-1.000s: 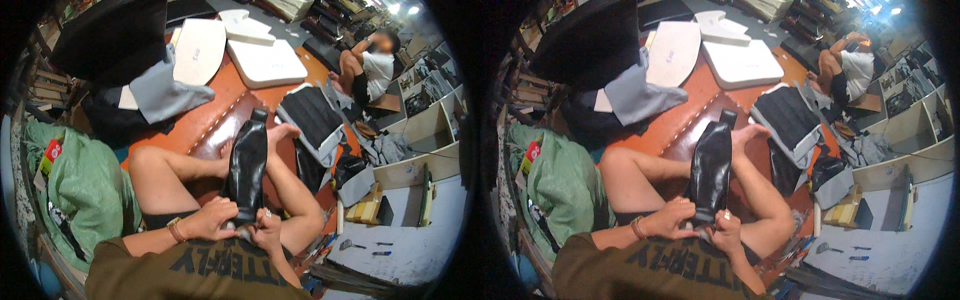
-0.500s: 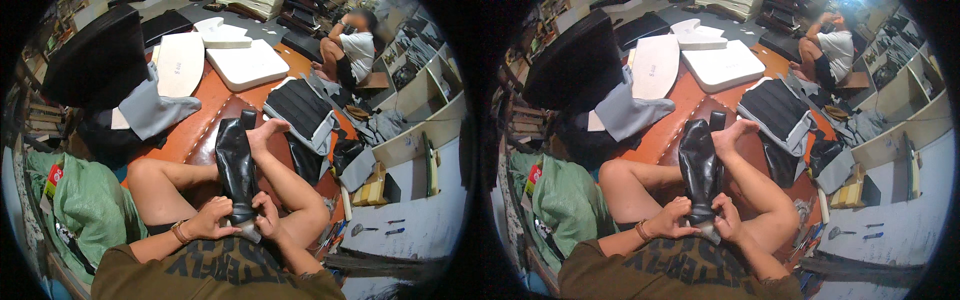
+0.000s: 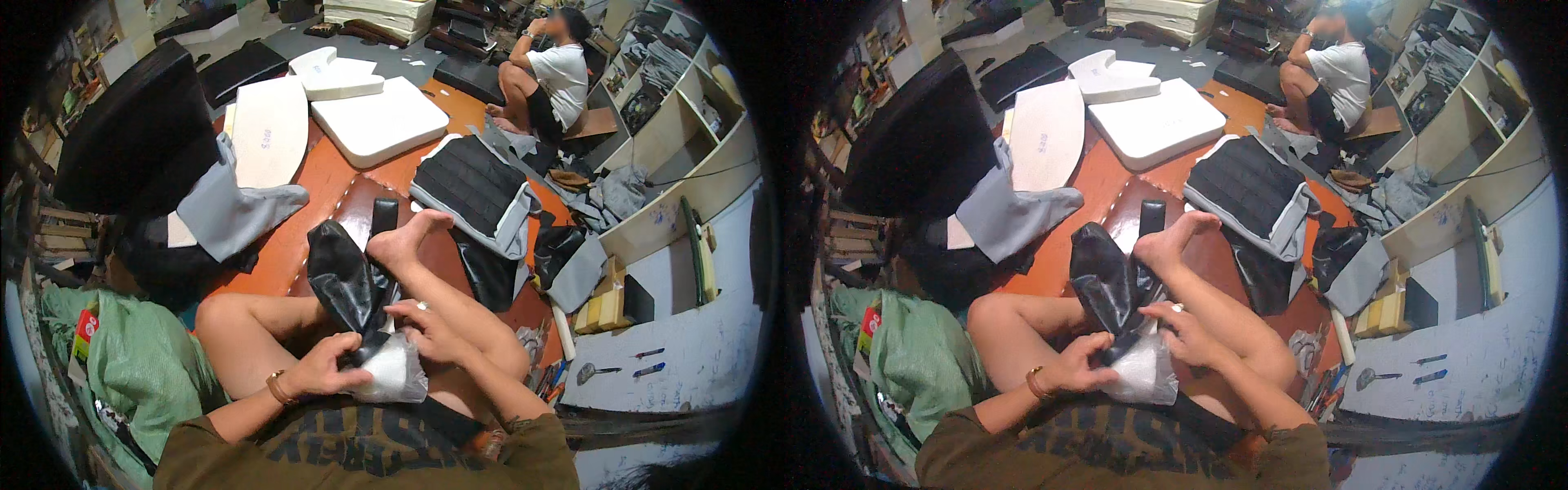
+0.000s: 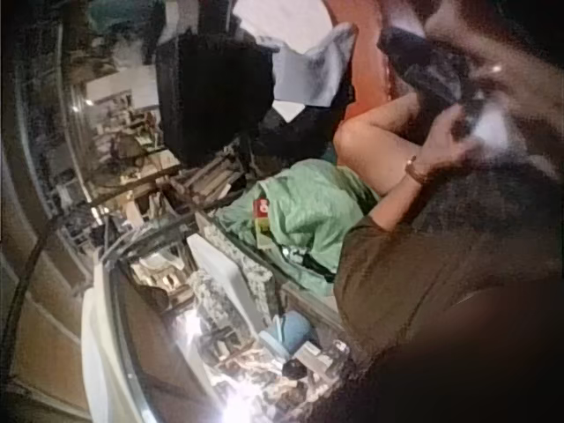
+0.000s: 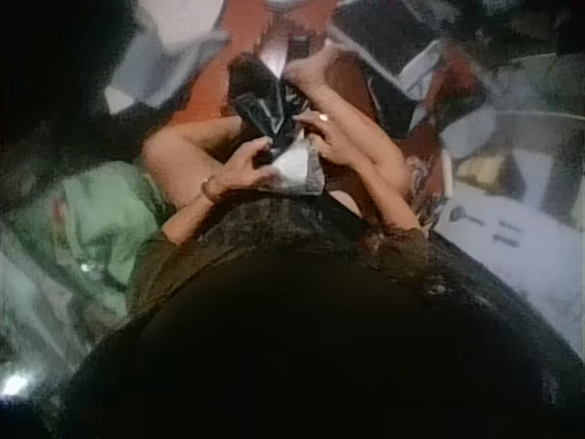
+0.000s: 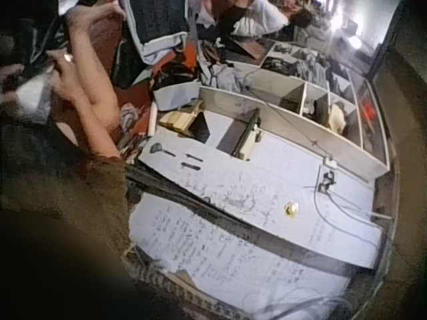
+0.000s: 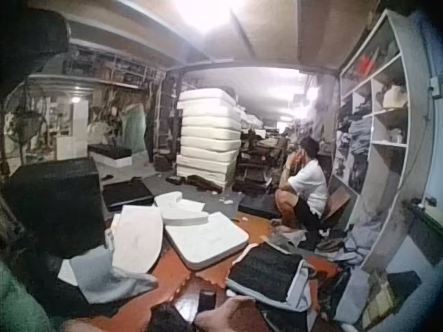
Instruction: The person sits on the floor and fits a black leather cover over a white foam cushion. They smooth the material, tuck edges, and adjust the fit by hand while handling the cushion and cover repeatedly.
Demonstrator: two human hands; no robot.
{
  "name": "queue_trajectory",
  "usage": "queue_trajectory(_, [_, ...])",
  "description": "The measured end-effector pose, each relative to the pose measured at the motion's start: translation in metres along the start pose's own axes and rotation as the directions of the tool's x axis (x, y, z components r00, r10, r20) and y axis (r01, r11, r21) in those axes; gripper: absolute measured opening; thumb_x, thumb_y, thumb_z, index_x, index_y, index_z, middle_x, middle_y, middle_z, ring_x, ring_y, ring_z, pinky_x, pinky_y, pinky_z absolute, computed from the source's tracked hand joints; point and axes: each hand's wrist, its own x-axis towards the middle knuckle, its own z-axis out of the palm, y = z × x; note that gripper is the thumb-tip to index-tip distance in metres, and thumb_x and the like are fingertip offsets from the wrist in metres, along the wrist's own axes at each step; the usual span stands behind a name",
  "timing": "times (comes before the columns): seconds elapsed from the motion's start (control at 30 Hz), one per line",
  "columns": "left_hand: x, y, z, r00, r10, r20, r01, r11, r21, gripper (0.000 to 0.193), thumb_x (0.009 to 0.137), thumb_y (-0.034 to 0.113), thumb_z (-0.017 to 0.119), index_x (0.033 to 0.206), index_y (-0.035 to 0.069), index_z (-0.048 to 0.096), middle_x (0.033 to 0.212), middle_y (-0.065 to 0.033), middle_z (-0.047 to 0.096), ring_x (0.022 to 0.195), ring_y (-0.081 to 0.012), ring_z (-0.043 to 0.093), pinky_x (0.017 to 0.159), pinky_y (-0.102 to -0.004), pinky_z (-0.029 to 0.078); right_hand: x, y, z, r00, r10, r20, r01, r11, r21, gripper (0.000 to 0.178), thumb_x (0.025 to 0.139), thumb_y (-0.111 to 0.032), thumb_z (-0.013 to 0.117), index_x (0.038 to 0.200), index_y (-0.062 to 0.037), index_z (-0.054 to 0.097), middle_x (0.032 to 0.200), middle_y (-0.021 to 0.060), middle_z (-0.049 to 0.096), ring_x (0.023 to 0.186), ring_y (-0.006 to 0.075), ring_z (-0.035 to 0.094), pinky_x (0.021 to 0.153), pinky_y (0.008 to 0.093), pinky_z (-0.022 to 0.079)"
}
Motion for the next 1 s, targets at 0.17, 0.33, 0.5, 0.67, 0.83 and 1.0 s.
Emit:
queue_trajectory(0.17, [0.040, -0.002, -0.030, 0.994, -0.088, 0.065, 0.095, 0.990, -0.104, 0.039, 0.099, 0.029, 0.074, 0.092, 0.003, 0.046, 0.083, -0.0045, 0.038, 0.079, -0.0126, 0.038, 0.066, -0.0328, 0.037, 0.038, 0.008, -0.018, 0.987, -0.085, 0.135, 0.104, 0.985, -0.140, 0.066, 0.087, 0.000, 0.071, 0.151, -0.0130, 0.060, 0.156, 0.0172, 0.053, 0.143, 0.0337, 0.054, 0.118, 0.0425, 0.044])
queue_trajectory(0.33, [0.071, -0.019, -0.038, 0.994, -0.095, 0.060, 0.100, 0.991, -0.091, 0.034, 0.100, 0.026, 0.071, 0.092, 0.003, 0.048, 0.082, -0.0022, 0.040, 0.079, -0.0114, 0.040, 0.067, -0.0317, 0.038, 0.067, 0.021, -0.045, 0.972, -0.012, 0.236, 0.057, 0.981, -0.185, 0.053, 0.087, -0.010, 0.080, 0.139, -0.0089, 0.069, 0.131, 0.0165, 0.069, 0.122, 0.0307, 0.066, 0.102, 0.0410, 0.053])
queue_trajectory(0.5, [0.088, -0.023, -0.033, 0.964, -0.243, -0.105, 0.207, 0.939, -0.276, 0.035, 0.105, 0.033, 0.066, 0.094, 0.002, 0.053, 0.082, -0.0010, 0.046, 0.080, -0.0103, 0.043, 0.068, -0.0308, 0.039, 0.071, 0.062, -0.035, 0.999, -0.021, 0.027, 0.024, 0.991, -0.132, 0.031, 0.088, -0.011, 0.079, 0.117, -0.0009, 0.072, 0.115, 0.0101, 0.069, 0.107, 0.0239, 0.067, 0.096, 0.0364, 0.054])
queue_trajectory(0.67, [0.073, -0.027, 0.022, 0.927, -0.151, -0.344, 0.132, 0.988, -0.078, 0.039, 0.103, 0.041, 0.063, 0.107, 0.004, 0.050, 0.093, -0.0027, 0.046, 0.088, -0.0128, 0.043, 0.078, -0.0323, 0.043, 0.032, 0.076, 0.013, 0.919, 0.361, -0.159, -0.144, 0.683, 0.716, 0.037, 0.102, -0.026, 0.066, 0.132, -0.0050, 0.062, 0.121, 0.0080, 0.067, 0.110, 0.0169, 0.064, 0.098, 0.0340, 0.054])
queue_trajectory(0.83, [0.050, -0.026, 0.016, 0.970, -0.163, -0.181, 0.146, 0.984, -0.100, 0.053, 0.095, 0.049, 0.070, 0.111, 0.002, 0.051, 0.096, -0.0042, 0.049, 0.091, -0.0139, 0.046, 0.080, -0.0324, 0.044, 0.000, 0.073, 0.089, 0.764, 0.210, -0.610, 0.192, 0.829, 0.526, 0.044, 0.101, -0.032, 0.069, 0.135, -0.0055, 0.060, 0.124, 0.0088, 0.067, 0.114, 0.0196, 0.064, 0.099, 0.0342, 0.052])
queue_trajectory(1.0, [0.024, -0.034, 0.011, 1.000, -0.031, -0.002, 0.031, 0.999, 0.028, 0.056, 0.090, 0.048, 0.074, 0.109, -0.001, 0.054, 0.093, -0.0136, 0.057, 0.088, -0.0212, 0.052, 0.081, -0.0392, 0.049, -0.020, 0.093, 0.127, 0.602, 0.124, -0.789, 0.132, 0.959, 0.252, 0.024, 0.099, -0.010, 0.066, 0.122, -0.0037, 0.068, 0.117, 0.0102, 0.070, 0.111, 0.0229, 0.066, 0.100, 0.0350, 0.052])
